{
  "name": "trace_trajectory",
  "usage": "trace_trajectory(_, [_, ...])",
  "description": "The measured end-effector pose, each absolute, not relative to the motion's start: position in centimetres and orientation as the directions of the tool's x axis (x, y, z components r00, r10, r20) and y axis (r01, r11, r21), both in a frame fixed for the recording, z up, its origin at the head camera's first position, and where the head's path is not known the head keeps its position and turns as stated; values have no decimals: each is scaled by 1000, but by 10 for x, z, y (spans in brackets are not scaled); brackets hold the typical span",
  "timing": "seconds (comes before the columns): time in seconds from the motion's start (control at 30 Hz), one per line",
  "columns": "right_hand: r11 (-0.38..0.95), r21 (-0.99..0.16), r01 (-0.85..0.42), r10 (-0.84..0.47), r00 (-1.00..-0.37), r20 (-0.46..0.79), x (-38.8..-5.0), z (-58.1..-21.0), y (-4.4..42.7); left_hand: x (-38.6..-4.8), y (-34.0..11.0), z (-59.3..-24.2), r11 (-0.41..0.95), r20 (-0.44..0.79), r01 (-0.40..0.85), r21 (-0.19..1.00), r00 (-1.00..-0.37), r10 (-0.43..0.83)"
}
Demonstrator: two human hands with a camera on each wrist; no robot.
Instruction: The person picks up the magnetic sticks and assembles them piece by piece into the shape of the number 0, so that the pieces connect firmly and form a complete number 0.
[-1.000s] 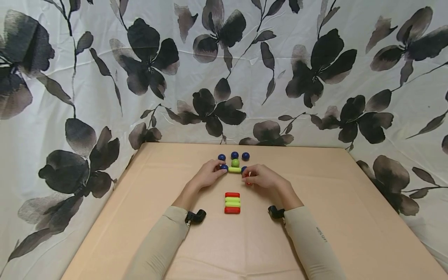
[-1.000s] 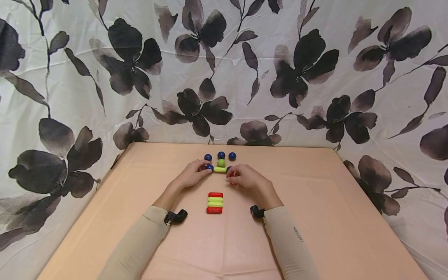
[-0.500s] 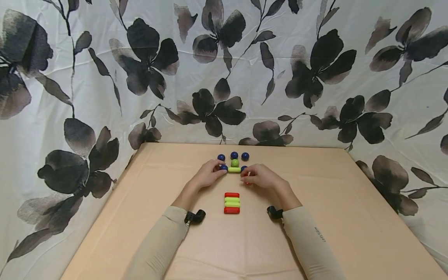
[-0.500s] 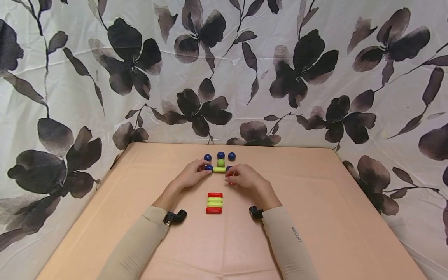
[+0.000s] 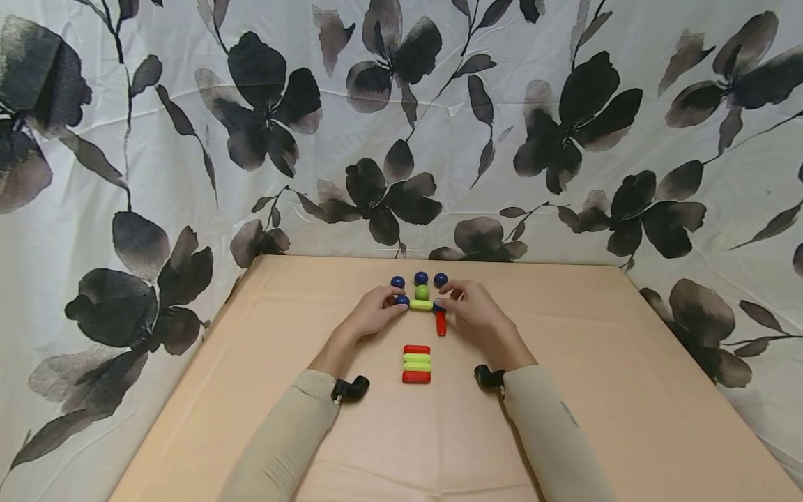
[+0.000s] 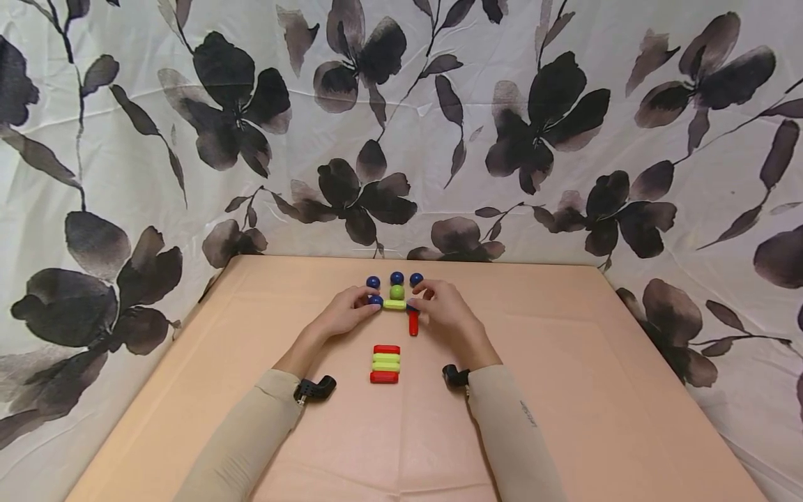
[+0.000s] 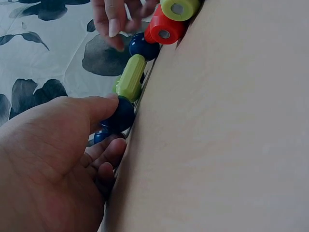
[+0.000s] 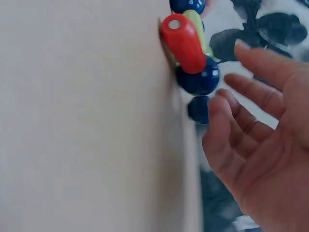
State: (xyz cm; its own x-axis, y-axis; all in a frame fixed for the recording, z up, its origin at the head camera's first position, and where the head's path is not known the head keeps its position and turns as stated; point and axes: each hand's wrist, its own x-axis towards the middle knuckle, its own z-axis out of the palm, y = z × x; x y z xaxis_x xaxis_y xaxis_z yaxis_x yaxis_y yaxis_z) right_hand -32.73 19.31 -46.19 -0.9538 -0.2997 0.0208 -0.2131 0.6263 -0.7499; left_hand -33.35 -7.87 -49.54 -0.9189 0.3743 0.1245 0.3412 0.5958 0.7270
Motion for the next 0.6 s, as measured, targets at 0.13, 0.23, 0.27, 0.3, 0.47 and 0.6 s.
trace_trajectory(0.13, [482, -862, -156, -344, -939, -23, -336, -477, 197, -333, -79, -495, 596, 119, 339, 728, -919, 376])
trace_trajectory(0.23, [443, -887, -128, -344, -938, -36, -338, -485, 200, -333, -79, -494, 580, 123, 333, 743, -920, 371])
trace_trajectory(0.27, [438, -890, -129, -340, -940, -31, -339, -487, 201, -334, -79, -494, 572, 127, 329, 752, -922, 365])
trace_trajectory(0.3, [433, -892, -131, -336, -942, -24, -340, -489, 201, -333, -78, -493, 570, 128, 321, 756, -927, 353])
trace_trajectory(0.47, [411, -901, -136, -307, -952, 3, -344, -496, 204, -329, -77, -486, 590, 163, 312, 745, -943, 291])
trace_trajectory(0.6, [383, -915, -126, -293, -956, 9, -344, -499, 205, -320, -75, -476, 591, 196, 381, 711, -915, 354])
